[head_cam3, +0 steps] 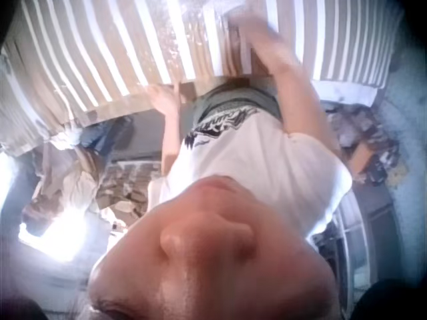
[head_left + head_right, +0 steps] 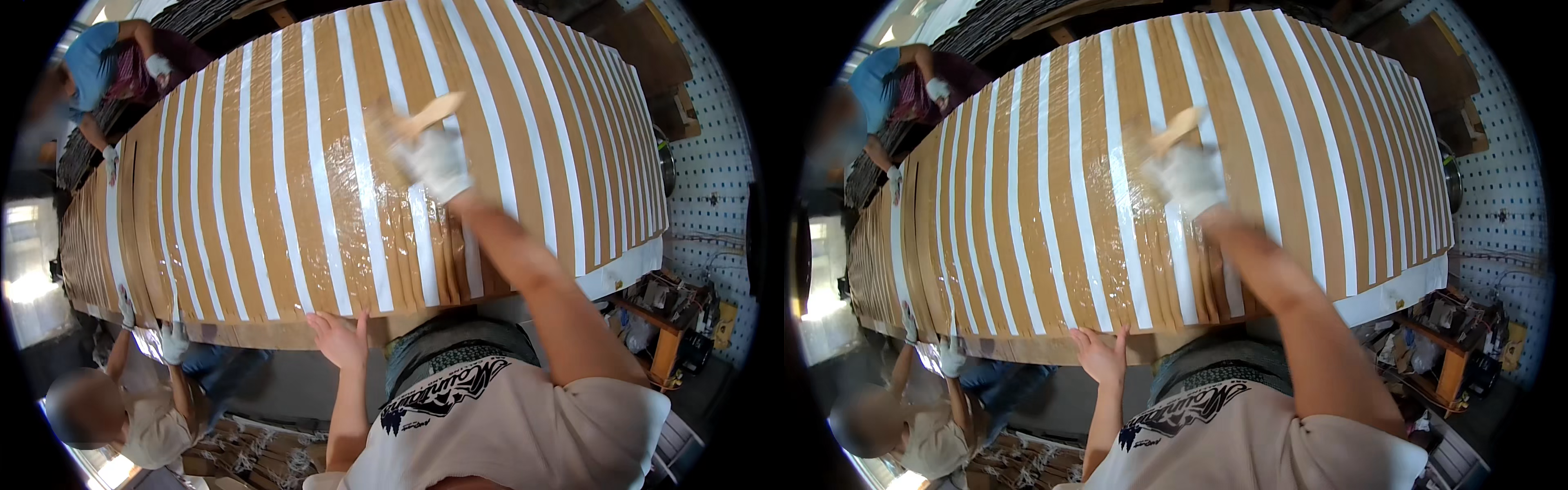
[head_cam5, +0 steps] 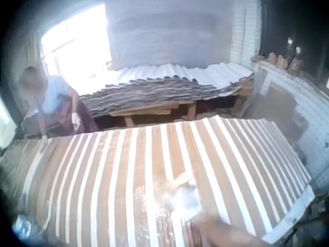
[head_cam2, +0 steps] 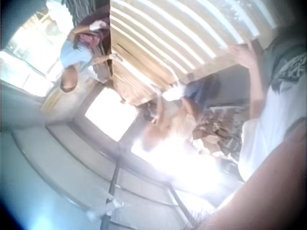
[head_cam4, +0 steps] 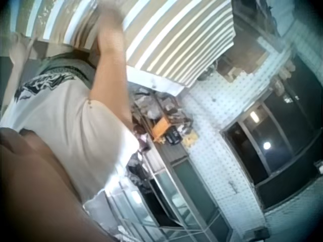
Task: The person repeatedly dips a brush into a metal bowl and applies a clear liquid to a large wooden board with alternating light and dark stripes. The person smooths the surface with the brush and occasionally uses a cloth to wipe the board.
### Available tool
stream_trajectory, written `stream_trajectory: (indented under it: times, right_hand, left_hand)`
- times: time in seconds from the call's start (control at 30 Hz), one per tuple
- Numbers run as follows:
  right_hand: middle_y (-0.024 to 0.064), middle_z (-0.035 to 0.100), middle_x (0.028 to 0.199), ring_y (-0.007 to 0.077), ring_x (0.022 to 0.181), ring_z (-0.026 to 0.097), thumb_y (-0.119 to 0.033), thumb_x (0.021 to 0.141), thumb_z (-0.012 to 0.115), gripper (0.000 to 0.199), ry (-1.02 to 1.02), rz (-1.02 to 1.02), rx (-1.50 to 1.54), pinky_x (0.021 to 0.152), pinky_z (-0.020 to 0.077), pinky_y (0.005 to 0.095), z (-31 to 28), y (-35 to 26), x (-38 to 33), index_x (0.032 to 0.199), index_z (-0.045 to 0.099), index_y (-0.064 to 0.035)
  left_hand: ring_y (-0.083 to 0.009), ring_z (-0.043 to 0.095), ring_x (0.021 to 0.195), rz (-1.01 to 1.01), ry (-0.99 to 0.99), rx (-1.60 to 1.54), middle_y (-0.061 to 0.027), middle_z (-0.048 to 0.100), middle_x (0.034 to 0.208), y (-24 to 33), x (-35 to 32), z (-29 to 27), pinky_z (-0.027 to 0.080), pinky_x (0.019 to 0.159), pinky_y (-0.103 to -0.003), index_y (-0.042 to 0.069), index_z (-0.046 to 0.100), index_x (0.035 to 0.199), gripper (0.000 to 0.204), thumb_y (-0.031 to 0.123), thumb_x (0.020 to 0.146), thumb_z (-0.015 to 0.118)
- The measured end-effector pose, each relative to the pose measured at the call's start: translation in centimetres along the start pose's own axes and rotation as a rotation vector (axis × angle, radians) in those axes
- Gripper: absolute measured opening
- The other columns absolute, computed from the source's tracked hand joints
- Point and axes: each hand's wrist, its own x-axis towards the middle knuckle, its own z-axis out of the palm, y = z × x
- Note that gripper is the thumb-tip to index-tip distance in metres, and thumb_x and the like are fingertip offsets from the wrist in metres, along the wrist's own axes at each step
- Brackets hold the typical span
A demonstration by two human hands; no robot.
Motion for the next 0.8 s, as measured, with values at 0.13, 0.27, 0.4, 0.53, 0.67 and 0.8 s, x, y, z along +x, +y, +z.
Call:
stream_trajectory:
  times: [0.13,0.27,0.4,0.53,0.67,0.8]
  right_hand:
    - [0.0203,0.068,0.109,0.0374,0.1,0.066,-0.041,0.084,0.066,0.045,0.397,-0.258,-0.098,0.086,0.0511,0.0484,-5.5,5.8,5.3,0.115,0.064,-0.0074]
    - [0.0208,0.069,0.101,0.0386,0.095,0.066,-0.043,0.09,0.058,0.041,0.392,-0.503,-0.445,0.083,0.0508,0.0481,-7.3,3.4,5.6,0.108,0.063,-0.0061]
    - [0.0179,0.07,0.097,0.039,0.092,0.066,-0.049,0.093,0.052,0.044,0.121,-0.621,-0.512,0.081,0.0507,0.0478,-3.0,-0.2,1.5,0.099,0.066,-0.0076]
    - [0.0097,0.066,0.109,0.0304,0.105,0.064,-0.033,0.104,0.03,0.036,-0.02,-0.957,-0.243,0.09,0.0509,0.0417,4.4,4.6,-10.1,0.119,0.06,-0.0206]
    - [0.0086,0.065,0.124,0.028,0.105,0.066,-0.026,0.098,0.044,0.037,-0.516,-1.051,-0.25,0.089,0.0542,0.0409,1.8,5.2,-18.4,0.132,0.059,-0.0242]
    - [0.0094,0.068,0.118,0.0304,0.105,0.065,-0.029,0.095,0.047,0.035,-0.347,-0.653,-0.764,0.083,0.0535,0.042,-1.3,3.3,-11.0,0.126,0.063,-0.0217]
  left_hand:
    - [-0.051,0.038,0.136,0.05,0.122,-0.052,-0.043,0.038,0.141,0.1,0.8,1.7,0.039,0.107,-0.053,-0.021,0.045,0.131,0.1,0.064,0.082,0.066]
    - [-0.0507,0.039,0.135,0.058,0.123,-0.022,-0.0415,0.041,0.14,-0.8,-0.6,1.3,0.039,0.106,-0.052,-0.021,0.045,0.13,0.099,0.063,0.083,0.066]
    - [-0.0467,0.039,0.137,0.065,0.143,0.066,-0.0395,0.041,0.142,-1.3,-0.1,2.4,0.043,0.102,-0.049,-0.019,0.045,0.132,0.103,0.069,0.082,0.063]
    - [-0.0464,0.04,0.137,0.045,0.143,0.007,-0.0394,0.041,0.142,-0.6,-0.3,2.1,0.044,0.101,-0.048,-0.019,0.045,0.132,0.102,0.068,0.082,0.064]
    - [-0.0448,0.039,0.138,0.03,0.139,0.006,-0.0394,0.04,0.142,-1.8,0.5,1.8,0.044,0.104,-0.045,-0.018,0.045,0.132,0.102,0.068,0.082,0.064]
    - [-0.0431,0.034,0.142,0.048,0.158,-0.03,-0.0363,0.035,0.148,-2.2,-0.2,2.1,0.041,0.109,-0.043,-0.016,0.04,0.138,0.103,0.067,0.082,0.064]
